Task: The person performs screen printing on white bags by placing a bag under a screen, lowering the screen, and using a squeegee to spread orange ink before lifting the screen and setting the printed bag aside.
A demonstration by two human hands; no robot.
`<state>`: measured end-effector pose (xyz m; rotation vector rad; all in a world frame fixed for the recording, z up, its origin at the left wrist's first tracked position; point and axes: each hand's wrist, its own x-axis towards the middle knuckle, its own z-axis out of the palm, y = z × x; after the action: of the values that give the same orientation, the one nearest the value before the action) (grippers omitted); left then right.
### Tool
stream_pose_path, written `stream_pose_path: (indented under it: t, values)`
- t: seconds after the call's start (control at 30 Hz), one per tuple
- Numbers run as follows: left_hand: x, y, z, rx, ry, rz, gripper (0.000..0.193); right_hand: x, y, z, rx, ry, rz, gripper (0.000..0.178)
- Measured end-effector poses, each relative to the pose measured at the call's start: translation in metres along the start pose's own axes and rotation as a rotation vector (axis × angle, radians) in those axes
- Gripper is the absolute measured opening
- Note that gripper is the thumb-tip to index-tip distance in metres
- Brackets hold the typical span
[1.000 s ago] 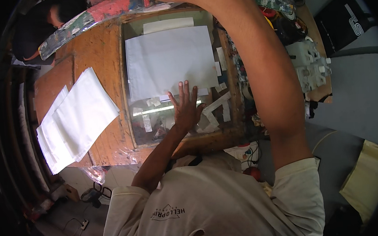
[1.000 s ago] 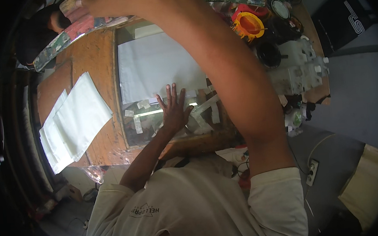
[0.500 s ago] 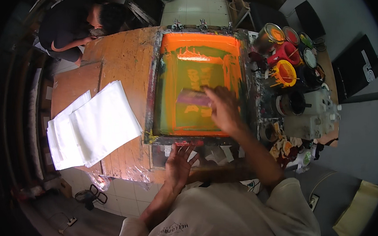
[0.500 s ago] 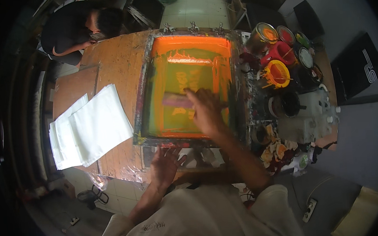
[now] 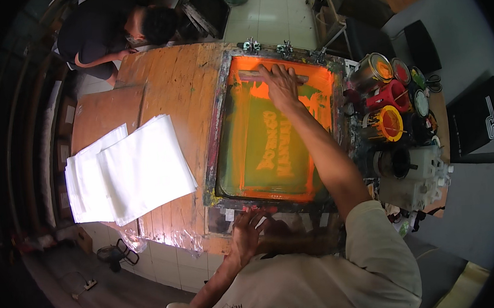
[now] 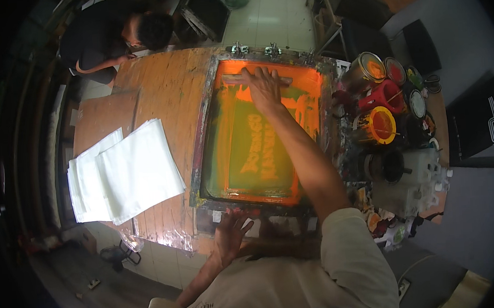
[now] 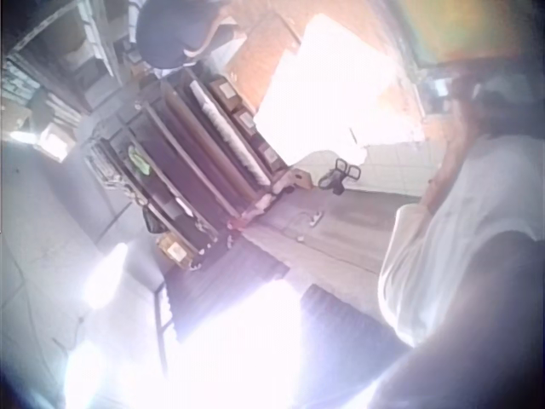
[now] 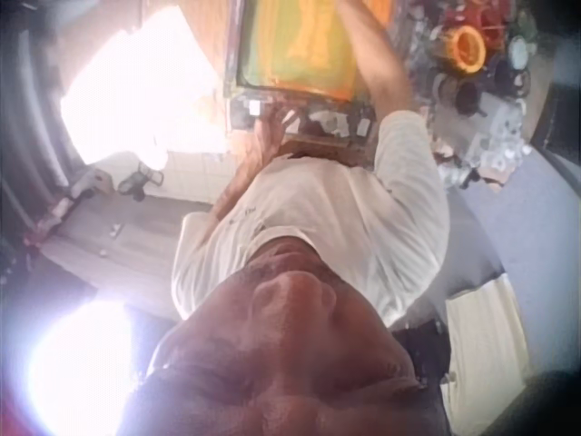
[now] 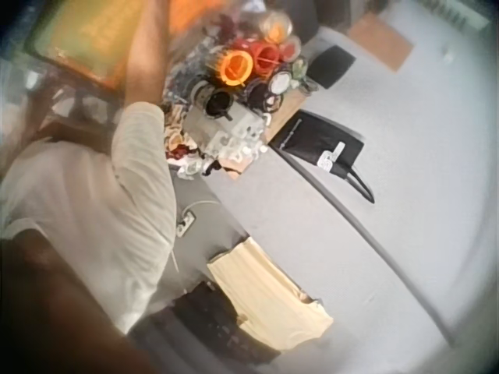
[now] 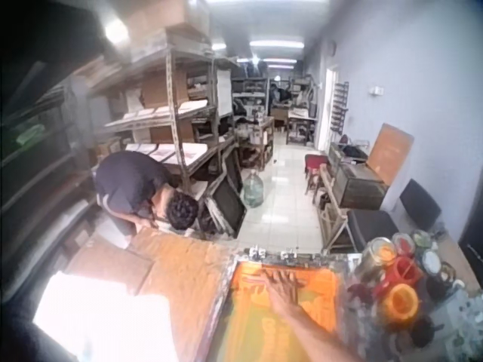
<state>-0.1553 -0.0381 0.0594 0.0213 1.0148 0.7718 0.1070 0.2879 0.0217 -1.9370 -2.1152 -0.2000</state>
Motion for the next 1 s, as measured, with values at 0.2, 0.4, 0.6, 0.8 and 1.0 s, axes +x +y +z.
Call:
stream_pose_path:
  t: [0.2,0.4,0.6,0.8,1.0]
  values:
    - [-0.002,-0.002,-0.008,0.043,-0.054,0.016,0.023,-0.139,-0.05,-0.059,0.113,0.013,-0.101,0.072]
    - [0.006,-0.006,-0.01,0.121,0.018,0.017,0.026,-0.27,-0.128,-0.131,0.138,-0.002,-0.032,0.071]
    - [0.023,-0.005,-0.009,0.138,0.056,-0.013,0.025,-0.259,-0.118,-0.113,0.096,-0.043,0.018,0.066]
    - [0.029,-0.013,-0.021,0.097,0.119,-0.011,0.024,-0.272,-0.115,-0.098,0.136,-0.029,0.008,0.065]
    - [0.031,-0.007,-0.021,0.084,0.022,-0.022,0.027,-0.253,-0.108,-0.082,0.053,0.017,0.002,0.068]
